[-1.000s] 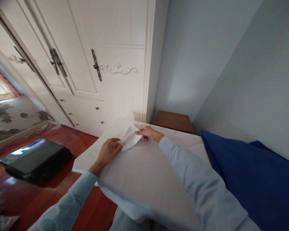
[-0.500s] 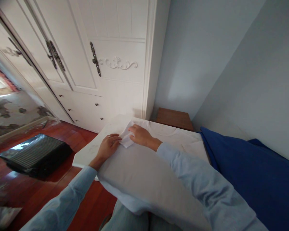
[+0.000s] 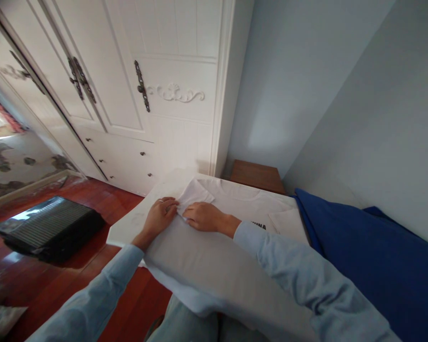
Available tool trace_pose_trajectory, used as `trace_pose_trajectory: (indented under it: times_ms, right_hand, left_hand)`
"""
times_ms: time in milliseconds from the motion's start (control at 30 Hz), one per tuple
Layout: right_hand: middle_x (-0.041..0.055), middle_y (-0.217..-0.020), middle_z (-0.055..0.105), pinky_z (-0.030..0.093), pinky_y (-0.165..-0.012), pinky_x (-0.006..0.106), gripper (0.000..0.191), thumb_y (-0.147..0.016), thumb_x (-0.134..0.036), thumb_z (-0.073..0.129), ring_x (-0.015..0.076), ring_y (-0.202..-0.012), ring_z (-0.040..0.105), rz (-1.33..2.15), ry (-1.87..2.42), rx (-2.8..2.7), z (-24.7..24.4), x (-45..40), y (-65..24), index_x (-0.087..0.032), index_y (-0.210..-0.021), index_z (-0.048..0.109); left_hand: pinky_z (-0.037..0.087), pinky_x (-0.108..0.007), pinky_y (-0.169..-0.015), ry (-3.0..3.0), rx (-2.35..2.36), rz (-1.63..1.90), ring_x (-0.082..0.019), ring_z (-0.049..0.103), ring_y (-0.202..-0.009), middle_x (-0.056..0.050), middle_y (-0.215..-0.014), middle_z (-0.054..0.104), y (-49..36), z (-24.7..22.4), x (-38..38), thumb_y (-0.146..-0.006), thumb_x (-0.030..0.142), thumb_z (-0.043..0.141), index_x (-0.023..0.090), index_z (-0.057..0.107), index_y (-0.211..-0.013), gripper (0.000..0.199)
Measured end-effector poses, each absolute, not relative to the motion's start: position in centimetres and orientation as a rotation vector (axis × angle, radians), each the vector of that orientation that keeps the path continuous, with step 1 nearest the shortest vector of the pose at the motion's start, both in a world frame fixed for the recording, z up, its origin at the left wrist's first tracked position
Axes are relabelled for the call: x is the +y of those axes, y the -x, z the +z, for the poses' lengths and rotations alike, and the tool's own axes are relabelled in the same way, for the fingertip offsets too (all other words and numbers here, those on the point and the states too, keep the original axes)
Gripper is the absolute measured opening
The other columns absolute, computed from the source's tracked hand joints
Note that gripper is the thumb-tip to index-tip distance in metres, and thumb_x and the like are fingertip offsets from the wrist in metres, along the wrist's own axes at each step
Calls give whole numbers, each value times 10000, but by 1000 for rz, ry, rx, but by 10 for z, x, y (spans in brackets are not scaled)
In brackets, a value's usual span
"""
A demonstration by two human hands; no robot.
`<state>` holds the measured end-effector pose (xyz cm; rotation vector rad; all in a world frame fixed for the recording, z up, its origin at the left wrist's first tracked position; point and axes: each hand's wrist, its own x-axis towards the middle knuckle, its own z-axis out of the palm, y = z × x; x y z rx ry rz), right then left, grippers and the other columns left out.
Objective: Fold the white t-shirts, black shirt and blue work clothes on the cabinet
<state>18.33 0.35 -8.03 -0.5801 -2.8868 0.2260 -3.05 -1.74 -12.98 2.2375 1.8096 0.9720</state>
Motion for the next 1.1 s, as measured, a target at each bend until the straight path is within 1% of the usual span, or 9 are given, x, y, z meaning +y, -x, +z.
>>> trace_pose_trajectory:
  times_ms: [67, 133, 200, 333, 500, 667, 767, 933, 1100]
  right_hand:
    - [125, -1120, 731, 508, -964, 385, 211, -967, -220, 571, 236, -1038, 663, 176, 612, -2853, -78, 12, -179, -130, -1105, 702]
    - [135, -1178, 721, 486, -1014, 392, 231, -985, -230, 547, 239, -1097, 655, 149, 658, -2783, -81, 27, -173, -126, -1124, 699]
    - [146, -1257, 698, 450, -1073, 396, 259, -1006, -238, 507, 240, -1177, 632, 141, 708, -2740, -88, 47, -167, -124, -1137, 699]
    - [163, -1400, 622, 406, -1132, 400, 348, -1020, -239, 456, 243, -1314, 564, 182, 897, -2751, -107, 88, -162, -117, -1286, 643]
    - [179, -1561, 453, 316, -1206, 416, 506, -1041, -349, 413, 262, -1461, 408, 135, 1090, -2748, -123, 115, -167, -92, -1468, 503]
    - [178, -1580, 426, 328, -1189, 460, 520, -1060, -377, 350, 275, -1470, 389, 75, 1226, -2724, -124, 121, -164, -112, -1492, 465]
    - [198, -1588, 404, 315, -1195, 462, 534, -1062, -373, 356, 275, -1485, 362, 28, 1175, -2709, -122, 118, -156, -92, -1509, 431]
    - [173, -1602, 391, 291, -1203, 500, 532, -1074, -405, 315, 275, -1503, 329, 90, 1092, -2815, -119, 112, -146, -124, -1507, 446]
    - [188, -1618, 352, 255, -1206, 559, 603, -1067, -462, 306, 304, -1521, 282, 154, 1230, -2783, -113, 116, -142, -92, -1537, 385]
  left_hand:
    - [487, -460, -1030, -2296, 1823, 915, -295, 628, -1181, -129, -1307, 681, 27, -125, -22, -928, 316, 475, 164, 683, -1261, 421]
    - [450, -491, -1064, -2391, 1796, 829, -314, 543, -1319, -150, -1490, 547, 23, -120, -26, -947, 350, 479, 165, 532, -1446, 535]
    - [407, -499, -1102, -2477, 1734, 701, -306, 453, -1417, -155, -1573, 443, 20, -117, -30, -969, 350, 457, 167, 435, -1519, 580]
    - [360, -532, -1125, -2530, 1706, 484, -312, 399, -1462, -154, -1549, 472, 16, -114, -34, -1007, 357, 401, 160, 520, -1459, 507]
    - [386, -513, -1104, -2484, 1750, 499, -300, 455, -1427, -149, -1515, 516, 16, -113, -33, -997, 316, 418, 170, 588, -1393, 454]
    - [389, -499, -1107, -2463, 1758, 540, -295, 466, -1419, -149, -1502, 534, 16, -114, -33, -998, 311, 419, 151, 596, -1377, 448]
    - [394, -502, -1103, -2462, 1757, 543, -296, 470, -1414, -147, -1499, 538, 16, -113, -33, -1000, 313, 424, 152, 596, -1374, 442]
    - [406, -517, -1096, -2484, 1749, 534, -299, 479, -1407, -139, -1489, 551, 15, -111, -34, -1001, 306, 429, 172, 606, -1359, 421]
    - [387, -526, -1141, -2512, 1750, 509, -310, 397, -1466, -167, -1509, 519, 14, -114, -35, -1004, 299, 418, 137, 590, -1379, 443]
